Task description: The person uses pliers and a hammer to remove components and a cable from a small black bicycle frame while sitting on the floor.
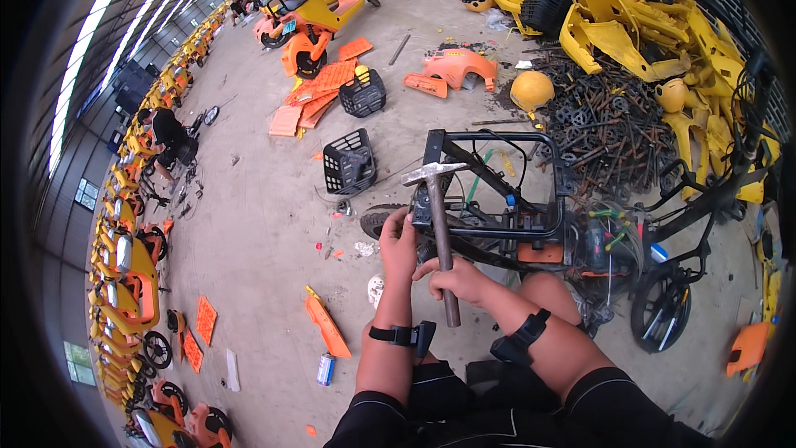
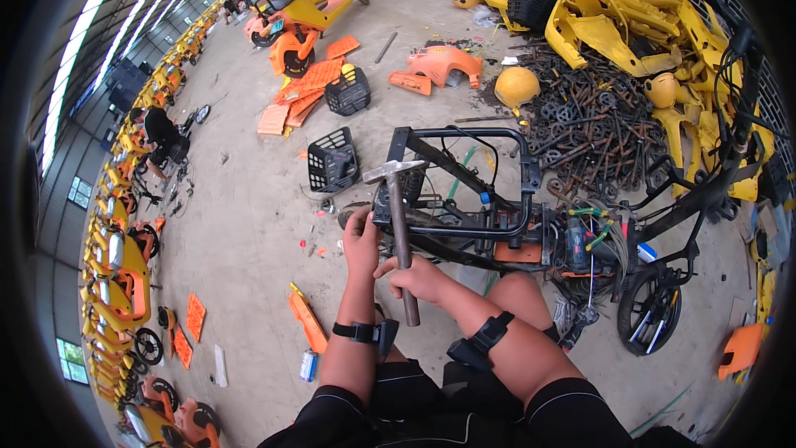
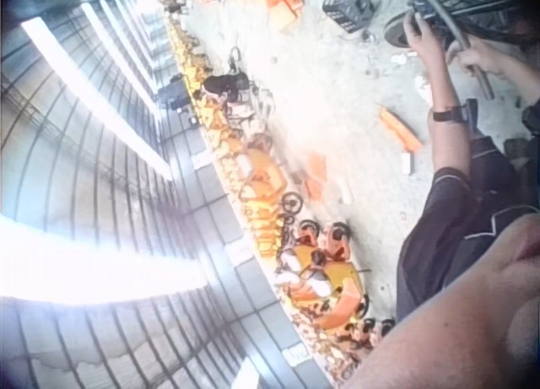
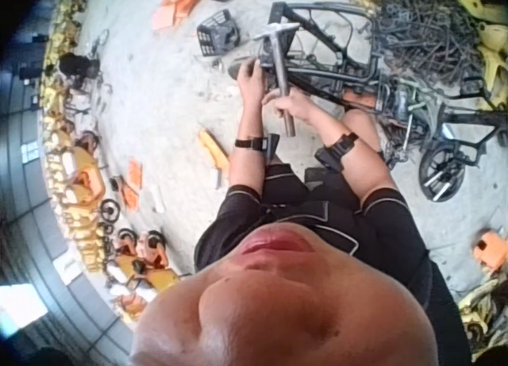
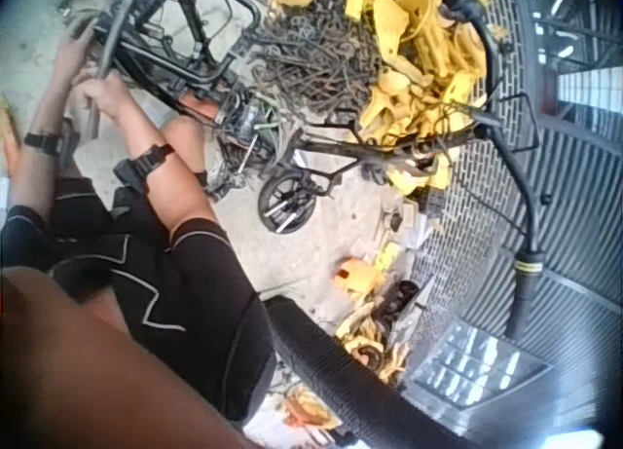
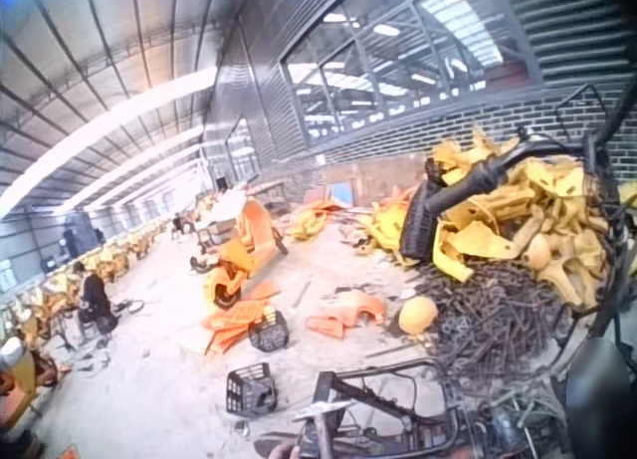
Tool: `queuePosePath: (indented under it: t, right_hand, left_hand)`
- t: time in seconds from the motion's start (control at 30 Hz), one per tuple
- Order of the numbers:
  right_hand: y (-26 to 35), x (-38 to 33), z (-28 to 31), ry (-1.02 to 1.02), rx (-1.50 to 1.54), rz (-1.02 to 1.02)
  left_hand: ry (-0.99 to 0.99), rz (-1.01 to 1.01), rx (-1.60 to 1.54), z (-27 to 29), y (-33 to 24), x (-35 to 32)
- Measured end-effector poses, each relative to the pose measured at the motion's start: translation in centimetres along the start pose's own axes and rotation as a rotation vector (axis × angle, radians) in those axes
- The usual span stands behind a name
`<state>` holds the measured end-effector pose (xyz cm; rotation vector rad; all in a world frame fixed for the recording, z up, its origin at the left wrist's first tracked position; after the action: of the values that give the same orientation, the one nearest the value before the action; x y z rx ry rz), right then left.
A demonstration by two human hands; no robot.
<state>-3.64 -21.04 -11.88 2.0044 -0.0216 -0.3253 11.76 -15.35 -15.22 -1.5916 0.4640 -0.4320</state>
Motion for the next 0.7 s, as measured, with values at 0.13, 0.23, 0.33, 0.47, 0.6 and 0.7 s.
queuePosePath:
  t: [0.13, 0.23, 0.33, 0.47, 0.6, 0.7]
  right_hand:
    - [-0.1, 0.1, 0.1, 0.006, 0.02, -0.004]
    - [-0.4, 0.3, -0.3, 0.023, 0.041, 0.002]
    - [-0.8, 0.8, -0.5, 0.041, 0.057, 0.002]
    - [-1.7, 1.2, -1.6, -0.021, 0.044, 0.027]
    - [-2.1, 1.6, -2.3, -0.095, 0.086, 0.037]
    - [-2.3, 1.8, -3.0, -0.128, 0.111, 0.046]
  left_hand:
    - [-0.002, 0.048, 0.057, 1.7, 0.6, -1.7]
    - [-0.013, 0.054, 0.084, 3.0, 0.8, -2.5]
    - [-0.04, 0.034, 0.122, 4.4, 1.2, -3.3]
    - [-0.04, 0.05, 0.162, 6.7, 2.1, -4.6]
    - [-0.027, 0.048, 0.157, 7.3, 2.4, -5.1]
    - [-0.052, 0.058, 0.164, 7.5, 2.3, -5.3]
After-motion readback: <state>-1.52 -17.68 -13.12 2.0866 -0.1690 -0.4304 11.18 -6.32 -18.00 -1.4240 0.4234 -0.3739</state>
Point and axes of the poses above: each hand's wrist, its own x-axis towards the middle knuckle, its own z-axis out of the back of the hand, y = z × x, the point moved 1 cm from there along x, towards the middle knuckle, and after that the axes turned 4 degrees about z, right-handed, at the moved point
